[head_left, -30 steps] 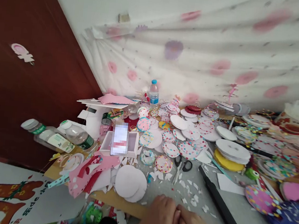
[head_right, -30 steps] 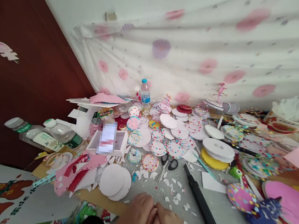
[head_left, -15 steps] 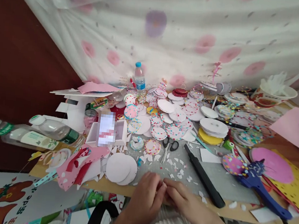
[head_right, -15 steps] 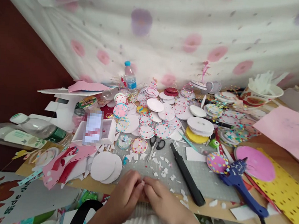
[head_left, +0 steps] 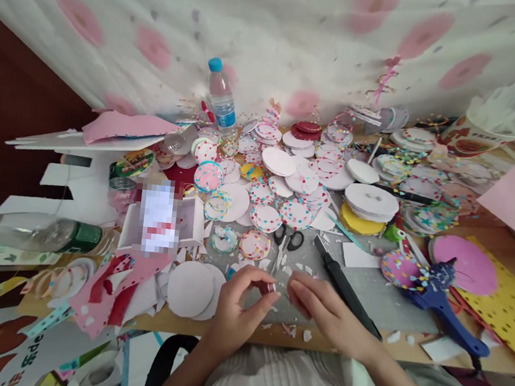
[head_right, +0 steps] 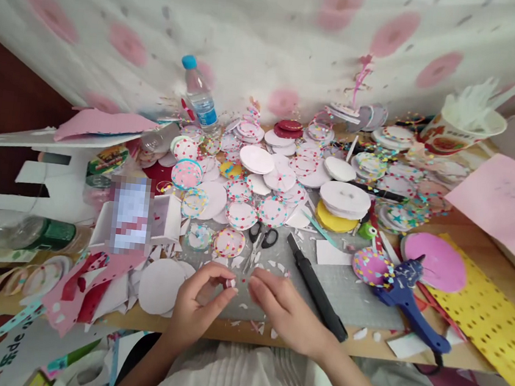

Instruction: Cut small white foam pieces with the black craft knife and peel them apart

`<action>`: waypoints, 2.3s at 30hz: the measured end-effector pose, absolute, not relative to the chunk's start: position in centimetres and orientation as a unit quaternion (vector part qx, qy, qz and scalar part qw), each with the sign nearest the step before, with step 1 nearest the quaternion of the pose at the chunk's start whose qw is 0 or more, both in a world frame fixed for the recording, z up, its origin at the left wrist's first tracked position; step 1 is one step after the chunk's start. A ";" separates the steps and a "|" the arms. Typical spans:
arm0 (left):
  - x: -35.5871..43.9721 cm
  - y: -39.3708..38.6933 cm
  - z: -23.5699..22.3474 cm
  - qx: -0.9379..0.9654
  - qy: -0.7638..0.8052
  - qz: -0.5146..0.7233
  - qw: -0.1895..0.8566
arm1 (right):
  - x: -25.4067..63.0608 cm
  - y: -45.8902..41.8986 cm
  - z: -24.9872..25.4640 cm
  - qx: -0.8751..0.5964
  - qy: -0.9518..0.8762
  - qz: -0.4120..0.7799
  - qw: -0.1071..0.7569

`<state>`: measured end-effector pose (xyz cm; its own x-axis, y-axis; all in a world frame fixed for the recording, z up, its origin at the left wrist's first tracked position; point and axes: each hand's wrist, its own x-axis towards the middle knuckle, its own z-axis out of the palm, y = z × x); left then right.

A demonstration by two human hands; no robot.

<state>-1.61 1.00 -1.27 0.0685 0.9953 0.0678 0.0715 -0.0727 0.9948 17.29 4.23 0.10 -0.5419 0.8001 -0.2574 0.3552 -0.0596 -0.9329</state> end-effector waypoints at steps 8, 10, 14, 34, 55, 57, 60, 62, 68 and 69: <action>-2.0 2.5 -0.4 0.396 0.494 0.531 0.563 | 23.8 4.5 -4.1 -0.620 -0.754 0.143 0.163; -2.2 2.7 -0.6 0.391 0.507 0.524 0.561 | 24.4 3.9 -5.4 -0.622 -0.761 0.125 0.134; -2.4 2.7 -1.1 0.411 0.538 0.494 0.546 | 24.8 3.2 -6.6 -0.617 -0.765 0.160 0.089; -2.5 -0.1 -5.8 0.731 0.603 0.255 0.192 | 20.5 -0.7 -5.3 -0.591 -0.685 0.368 0.213; -2.3 0.0 -6.8 0.710 0.620 0.293 0.159 | 18.8 -3.6 -4.6 -0.512 -0.705 0.465 0.157; -2.3 -0.1 -6.4 0.717 0.619 0.286 0.147 | 18.8 -3.4 -4.6 -0.510 -0.707 0.465 0.158; -2.5 -0.1 -5.6 0.732 0.622 0.250 0.119 | 18.9 -3.4 -4.6 -0.504 -0.704 0.475 0.158; -2.6 0.0 -5.2 0.745 0.621 0.218 0.112 | 18.9 -3.4 -4.8 -0.504 -0.698 0.483 0.160; -2.8 0.2 -5.4 0.750 0.617 0.206 0.118 | 18.9 -3.4 -5.3 -0.498 -0.693 0.494 0.168; -2.8 0.2 -5.5 0.751 0.616 0.209 0.115 | 18.9 -3.3 -5.2 -0.497 -0.693 0.494 0.169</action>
<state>-2.80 0.21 -5.50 0.1542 0.9729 0.1725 0.8768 -0.2152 0.4299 18.92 -3.34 -5.24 -0.4495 0.8555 -0.2571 0.5222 0.0181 -0.8526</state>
